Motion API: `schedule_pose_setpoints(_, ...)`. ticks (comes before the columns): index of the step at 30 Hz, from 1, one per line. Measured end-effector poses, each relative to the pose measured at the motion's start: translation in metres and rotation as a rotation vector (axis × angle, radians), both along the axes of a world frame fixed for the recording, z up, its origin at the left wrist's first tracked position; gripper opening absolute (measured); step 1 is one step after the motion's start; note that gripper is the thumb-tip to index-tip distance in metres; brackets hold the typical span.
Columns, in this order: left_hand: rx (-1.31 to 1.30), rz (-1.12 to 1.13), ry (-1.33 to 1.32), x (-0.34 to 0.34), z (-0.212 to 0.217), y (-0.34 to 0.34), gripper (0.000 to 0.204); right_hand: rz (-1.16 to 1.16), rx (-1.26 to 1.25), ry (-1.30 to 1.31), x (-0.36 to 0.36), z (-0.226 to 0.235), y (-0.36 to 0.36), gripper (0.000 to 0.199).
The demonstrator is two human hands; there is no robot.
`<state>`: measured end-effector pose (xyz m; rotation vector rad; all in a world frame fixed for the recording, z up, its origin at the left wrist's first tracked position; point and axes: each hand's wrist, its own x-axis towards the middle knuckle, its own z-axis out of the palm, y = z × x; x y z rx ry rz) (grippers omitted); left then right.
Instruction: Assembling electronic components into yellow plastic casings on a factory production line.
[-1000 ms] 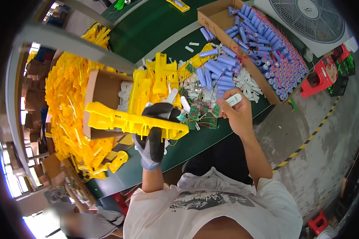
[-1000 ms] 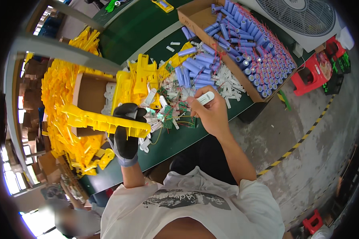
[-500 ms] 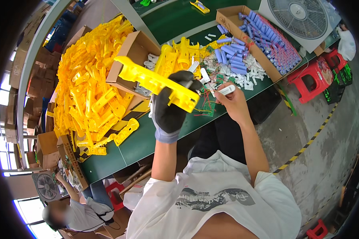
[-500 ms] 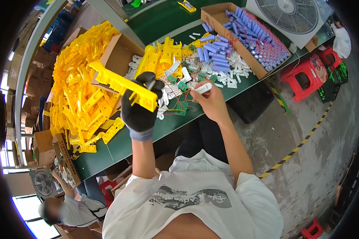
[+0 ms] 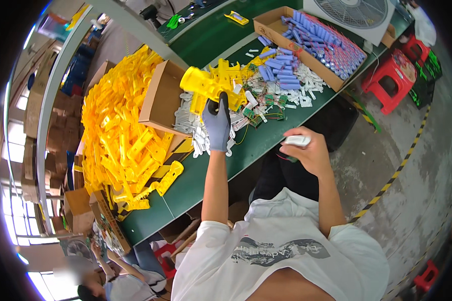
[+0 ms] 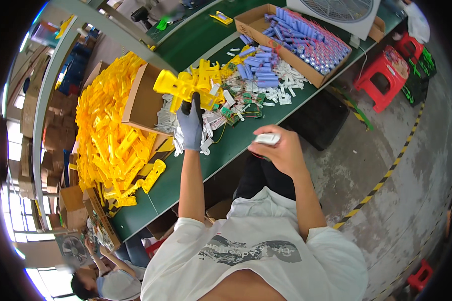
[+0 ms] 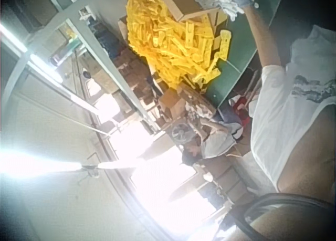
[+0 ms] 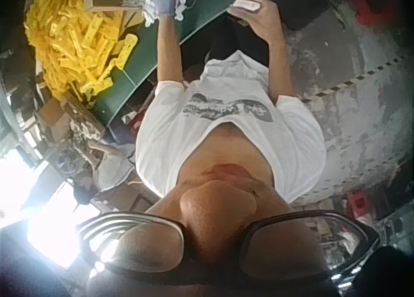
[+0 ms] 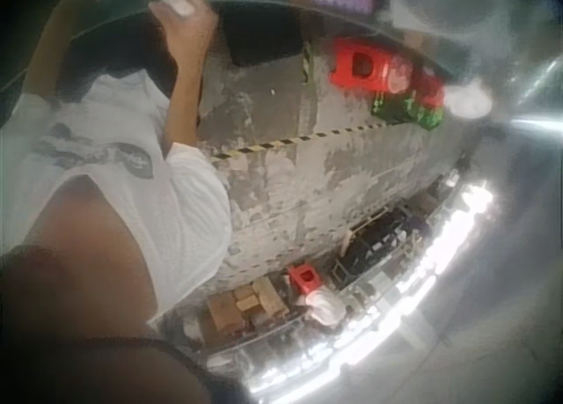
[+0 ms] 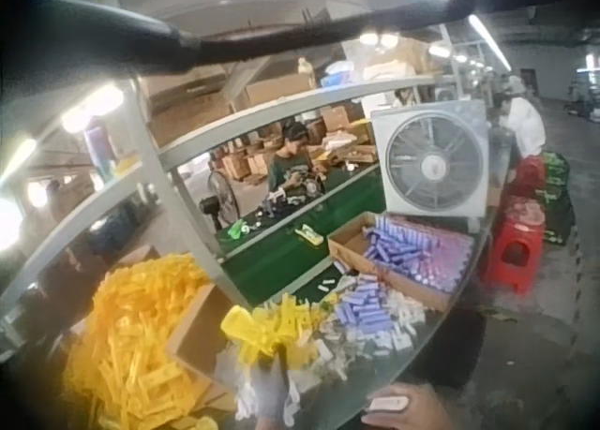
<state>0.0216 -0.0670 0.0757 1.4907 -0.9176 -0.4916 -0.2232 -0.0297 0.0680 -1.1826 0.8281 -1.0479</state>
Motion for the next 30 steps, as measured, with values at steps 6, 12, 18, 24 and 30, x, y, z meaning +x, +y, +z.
schedule_pose_setpoints(6, -0.057, 0.071, -0.119, -0.019, -0.007, 0.036, 0.023, 0.367, -0.07, 0.208, 0.011, 0.0, 0.001, 0.021)
schedule_pose_setpoints(12, -0.028, -0.09, 0.314, -0.063, 0.006, 0.094, 0.02, 0.429, -0.379, 0.251, 0.022, -0.002, 0.006, 0.021)
schedule_pose_setpoints(18, 0.031, 0.008, 0.136, -0.056, -0.024, 0.126, 0.041, 0.478, -0.326, 0.405, 0.015, -0.002, 0.011, 0.027)
schedule_pose_setpoints(24, 0.1, -0.289, 0.418, -0.065, -0.013, 0.126, 0.03, 0.31, -0.28, 0.402, 0.014, -0.011, 0.017, 0.035)
schedule_pose_setpoints(30, -0.133, -0.351, 1.13, -0.083, -0.017, 0.128, 0.028, -0.021, -0.408, 0.111, 0.028, -0.018, 0.028, 0.039)
